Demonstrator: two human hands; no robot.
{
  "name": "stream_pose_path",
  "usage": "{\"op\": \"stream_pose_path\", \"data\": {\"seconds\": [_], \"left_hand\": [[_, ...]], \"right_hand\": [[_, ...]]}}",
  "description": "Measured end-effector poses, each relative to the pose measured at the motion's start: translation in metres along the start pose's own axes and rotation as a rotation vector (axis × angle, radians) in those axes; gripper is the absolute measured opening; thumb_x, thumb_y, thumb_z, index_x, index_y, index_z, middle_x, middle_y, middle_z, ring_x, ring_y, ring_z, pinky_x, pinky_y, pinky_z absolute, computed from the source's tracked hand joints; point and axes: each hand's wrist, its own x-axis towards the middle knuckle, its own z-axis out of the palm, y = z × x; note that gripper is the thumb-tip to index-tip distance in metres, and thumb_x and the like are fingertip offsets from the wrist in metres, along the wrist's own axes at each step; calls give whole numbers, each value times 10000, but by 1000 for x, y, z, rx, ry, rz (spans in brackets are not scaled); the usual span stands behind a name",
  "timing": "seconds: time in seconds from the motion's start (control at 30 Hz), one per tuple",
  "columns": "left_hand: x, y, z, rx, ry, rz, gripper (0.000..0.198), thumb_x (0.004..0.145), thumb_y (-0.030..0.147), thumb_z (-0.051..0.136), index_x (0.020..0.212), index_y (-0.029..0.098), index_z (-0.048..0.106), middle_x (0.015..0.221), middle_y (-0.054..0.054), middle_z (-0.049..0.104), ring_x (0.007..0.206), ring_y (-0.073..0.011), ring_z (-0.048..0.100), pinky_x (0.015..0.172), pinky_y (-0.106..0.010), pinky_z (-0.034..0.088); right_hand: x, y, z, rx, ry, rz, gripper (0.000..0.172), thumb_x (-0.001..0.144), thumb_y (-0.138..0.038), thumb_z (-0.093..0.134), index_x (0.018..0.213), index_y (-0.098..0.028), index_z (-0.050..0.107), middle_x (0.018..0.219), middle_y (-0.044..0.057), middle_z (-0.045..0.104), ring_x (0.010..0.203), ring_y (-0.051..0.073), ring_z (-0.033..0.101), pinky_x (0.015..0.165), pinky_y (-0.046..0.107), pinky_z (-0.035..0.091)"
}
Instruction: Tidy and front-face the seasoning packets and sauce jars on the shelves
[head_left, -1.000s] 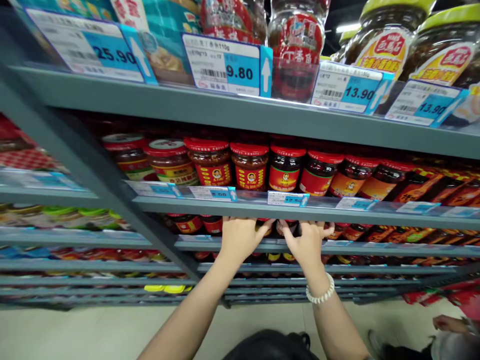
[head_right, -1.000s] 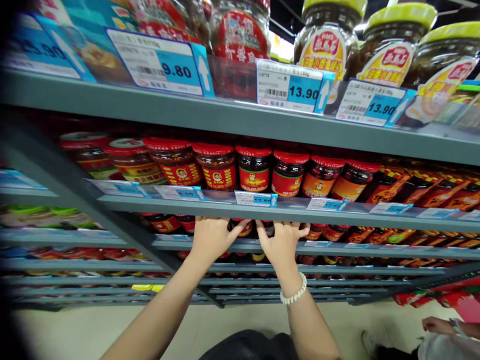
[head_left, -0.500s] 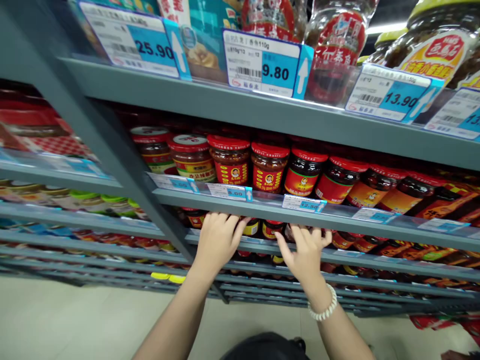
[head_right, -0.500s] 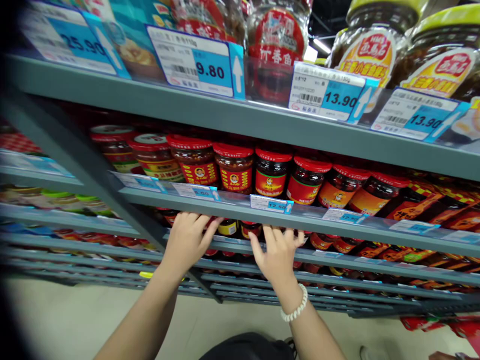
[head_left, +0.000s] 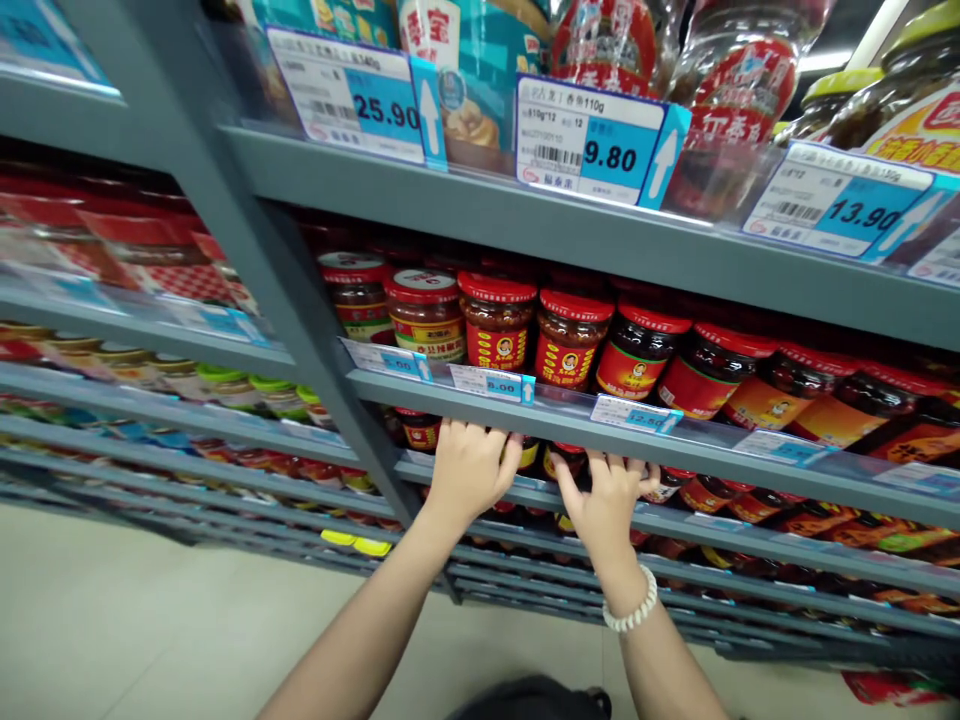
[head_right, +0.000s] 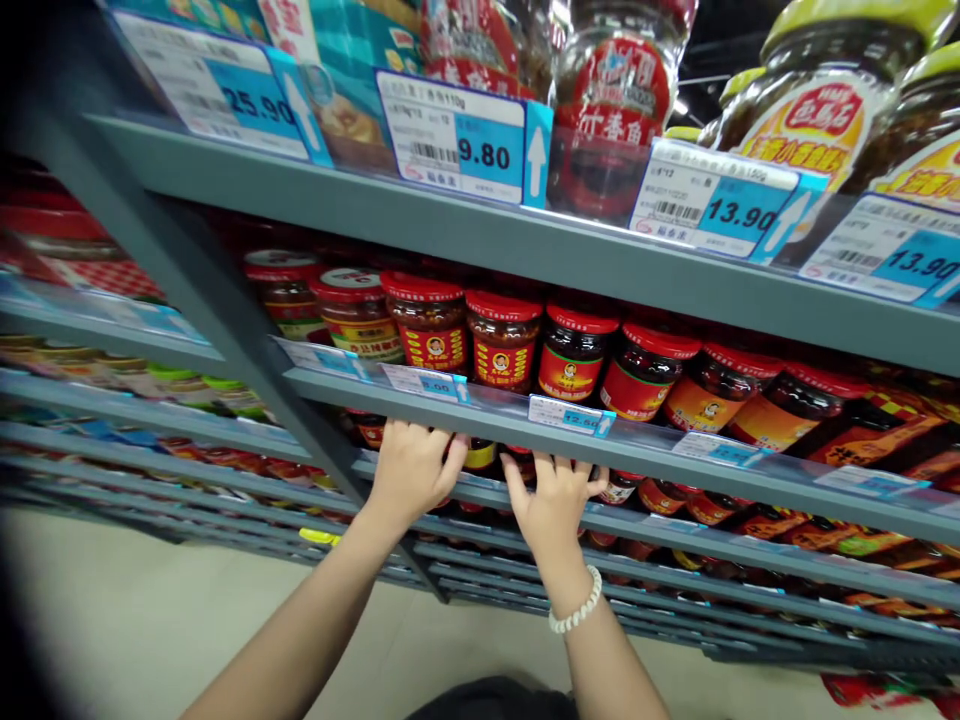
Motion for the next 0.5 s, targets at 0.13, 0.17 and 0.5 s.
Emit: {"op": "stream_pose_path", "data": {"seconds": [0.13, 0.17, 0.5], "left_hand": [[-7, -18, 0, -66, -86, 108, 232, 891, 169, 430, 886, 131, 659, 856, -120, 629, 868, -291, 528, 877, -444, 367], [-8, -24, 2, -69, -85, 129, 226, 892, 151, 429, 909, 128, 653, 872, -118, 632, 891, -292, 527, 889, -443, 363], [-26, -45, 32, -198, 205, 340, 181, 840, 163, 626, 1012, 184, 575, 882, -90, 604, 801, -280, 496, 738, -397, 341]], "right_hand": [[-1, 0, 1, 21, 0, 14, 286, 853, -503, 644, 971, -245, 677, 975, 16, 695, 1031, 303, 491, 976, 468, 184], [-2, -1, 2, 26, -1, 22, 284, 848, -502, 650, 968, -246, 678, 971, 17, 694, 1030, 304, 489, 976, 472, 187], [-6, -9, -1, 91, -99, 125, 312, 848, -535, 638, 1052, -299, 655, 1023, 3, 668, 1025, 253, 495, 977, 464, 205]]}}
